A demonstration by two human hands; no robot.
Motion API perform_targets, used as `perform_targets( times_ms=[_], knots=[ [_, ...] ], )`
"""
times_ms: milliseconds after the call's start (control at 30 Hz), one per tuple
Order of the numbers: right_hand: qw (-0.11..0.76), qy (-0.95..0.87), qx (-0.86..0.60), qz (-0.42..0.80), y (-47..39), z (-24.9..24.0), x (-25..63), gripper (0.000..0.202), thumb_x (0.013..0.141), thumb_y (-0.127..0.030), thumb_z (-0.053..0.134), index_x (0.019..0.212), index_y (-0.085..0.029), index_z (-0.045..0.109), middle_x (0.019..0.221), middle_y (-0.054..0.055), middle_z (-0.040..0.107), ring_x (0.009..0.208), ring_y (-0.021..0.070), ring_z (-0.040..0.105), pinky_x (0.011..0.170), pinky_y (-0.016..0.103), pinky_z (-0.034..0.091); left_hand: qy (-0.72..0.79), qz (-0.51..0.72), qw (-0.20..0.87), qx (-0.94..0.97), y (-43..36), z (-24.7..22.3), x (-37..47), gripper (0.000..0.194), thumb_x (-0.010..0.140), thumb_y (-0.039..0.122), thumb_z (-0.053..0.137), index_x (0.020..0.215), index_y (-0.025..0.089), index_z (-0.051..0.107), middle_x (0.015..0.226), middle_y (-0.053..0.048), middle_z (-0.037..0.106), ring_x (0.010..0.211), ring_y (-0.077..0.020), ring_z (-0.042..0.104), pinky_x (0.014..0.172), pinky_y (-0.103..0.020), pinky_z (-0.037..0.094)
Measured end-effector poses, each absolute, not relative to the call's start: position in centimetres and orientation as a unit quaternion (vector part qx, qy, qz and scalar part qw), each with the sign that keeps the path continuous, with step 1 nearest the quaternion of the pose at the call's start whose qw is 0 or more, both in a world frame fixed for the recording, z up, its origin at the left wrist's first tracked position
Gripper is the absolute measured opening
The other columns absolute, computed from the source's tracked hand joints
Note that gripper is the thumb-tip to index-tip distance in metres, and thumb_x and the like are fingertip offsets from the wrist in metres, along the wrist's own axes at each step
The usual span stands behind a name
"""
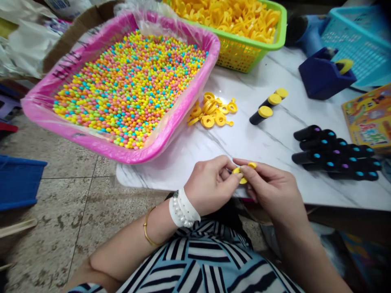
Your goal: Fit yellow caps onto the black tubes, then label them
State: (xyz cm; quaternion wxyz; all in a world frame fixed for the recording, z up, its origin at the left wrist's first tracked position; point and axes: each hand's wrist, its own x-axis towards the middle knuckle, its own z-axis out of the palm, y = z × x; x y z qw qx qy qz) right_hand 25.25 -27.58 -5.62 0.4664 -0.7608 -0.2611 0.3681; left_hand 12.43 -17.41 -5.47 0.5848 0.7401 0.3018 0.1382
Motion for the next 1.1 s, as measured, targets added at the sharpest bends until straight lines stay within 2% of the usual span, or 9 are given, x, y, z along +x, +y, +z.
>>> perform_targets(
  times_ms=[133, 333, 433, 500, 600, 700, 900, 1000, 1100],
  knots=[
    [0.475, -0.276, -0.751, 0.366, -27.6, -5.8, 25.1, 0.041, 0.083, -0.046, 0.067, 0.111, -0.016, 0.074, 0.052, -0.004, 0.046, 0.043, 0.007, 0.033, 0.037, 0.02, 0.026, 0.295, 0.151, 0.577, 0.746, -18.0, -5.9, 12.4, 0.013, 0.09, 0.03, 0.055, 0.092, 0.017, 0.059, 0.056, 0.007, 0.051, 0.048, -0.0075, 0.047, 0.049, -0.019, 0.037],
    [0.48, -0.327, -0.697, 0.42, -28.0, -6.0, 26.5, 0.046, 0.091, -0.053, 0.054, 0.119, -0.02, 0.07, 0.079, 0.002, 0.056, 0.05, 0.0072, 0.04, 0.041, 0.022, 0.031, 0.233, 0.252, 0.416, 0.842, -19.5, -7.5, 11.7, 0.032, 0.089, 0.026, 0.059, 0.12, 0.02, 0.056, 0.096, -0.004, 0.061, 0.08, -0.0161, 0.06, 0.074, -0.029, 0.05],
    [0.499, -0.279, -0.641, 0.512, -27.7, -5.5, 28.1, 0.052, 0.092, -0.056, 0.048, 0.112, -0.015, 0.072, 0.073, 0.002, 0.056, 0.045, 0.0063, 0.037, 0.039, 0.022, 0.026, 0.241, 0.267, 0.39, 0.848, -19.6, -7.9, 11.9, 0.029, 0.087, 0.023, 0.06, 0.115, 0.018, 0.058, 0.096, -0.005, 0.059, 0.083, -0.0169, 0.06, 0.071, -0.028, 0.051],
    [0.467, -0.276, -0.63, 0.556, -27.0, -4.9, 28.9, 0.048, 0.086, -0.053, 0.06, 0.109, -0.013, 0.072, 0.064, -0.001, 0.053, 0.043, 0.0053, 0.035, 0.039, 0.02, 0.024, 0.242, 0.268, 0.386, 0.849, -19.6, -8.0, 12.1, 0.027, 0.085, 0.022, 0.061, 0.112, 0.018, 0.06, 0.095, -0.005, 0.059, 0.082, -0.0168, 0.061, 0.068, -0.026, 0.052],
    [0.378, -0.341, -0.626, 0.591, -25.8, -4.3, 29.3, 0.045, 0.078, -0.042, 0.074, 0.114, -0.015, 0.068, 0.07, -0.001, 0.059, 0.052, 0.0068, 0.045, 0.047, 0.019, 0.038, 0.241, 0.258, 0.374, 0.858, -19.6, -8.1, 12.2, 0.021, 0.087, 0.021, 0.058, 0.107, 0.018, 0.061, 0.096, -0.005, 0.06, 0.084, -0.0163, 0.061, 0.073, -0.027, 0.053],
    [0.355, -0.407, -0.607, 0.583, -25.2, -4.2, 29.0, 0.035, 0.082, -0.039, 0.072, 0.109, -0.017, 0.065, 0.09, 0.002, 0.065, 0.076, 0.0115, 0.057, 0.068, 0.023, 0.048, 0.242, 0.234, 0.353, 0.873, -19.6, -7.9, 12.4, 0.02, 0.088, 0.022, 0.055, 0.107, 0.018, 0.06, 0.099, -0.005, 0.062, 0.085, -0.0162, 0.062, 0.075, -0.027, 0.053],
    [0.327, -0.358, -0.585, 0.65, -25.1, -4.4, 29.8, 0.036, 0.083, -0.044, 0.069, 0.103, -0.016, 0.059, 0.054, -0.009, 0.051, 0.04, 0.005, 0.042, 0.039, 0.016, 0.033, 0.241, 0.187, 0.358, 0.882, -19.0, -7.3, 12.3, 0.016, 0.086, 0.025, 0.058, 0.101, 0.019, 0.063, 0.086, -0.001, 0.06, 0.072, -0.0143, 0.058, 0.066, -0.025, 0.048],
    [0.299, -0.335, -0.557, 0.699, -24.8, -4.2, 30.3, 0.038, 0.082, -0.047, 0.067, 0.101, -0.015, 0.057, 0.059, -0.003, 0.061, 0.048, 0.0104, 0.057, 0.044, 0.019, 0.043, 0.235, 0.194, 0.361, 0.882, -18.7, -7.4, 12.2, 0.023, 0.087, 0.026, 0.058, 0.108, 0.02, 0.063, 0.082, 0.0, 0.058, 0.07, -0.014, 0.057, 0.064, -0.025, 0.046],
    [0.311, -0.349, -0.566, 0.678, -24.7, -4.0, 29.9, 0.034, 0.082, -0.045, 0.067, 0.097, -0.016, 0.056, 0.059, -0.005, 0.059, 0.049, 0.0093, 0.057, 0.048, 0.02, 0.047, 0.234, 0.196, 0.35, 0.886, -18.6, -7.6, 12.4, 0.021, 0.084, 0.026, 0.06, 0.104, 0.02, 0.064, 0.08, 0.0, 0.057, 0.071, -0.0149, 0.057, 0.065, -0.026, 0.045]
  ],
)
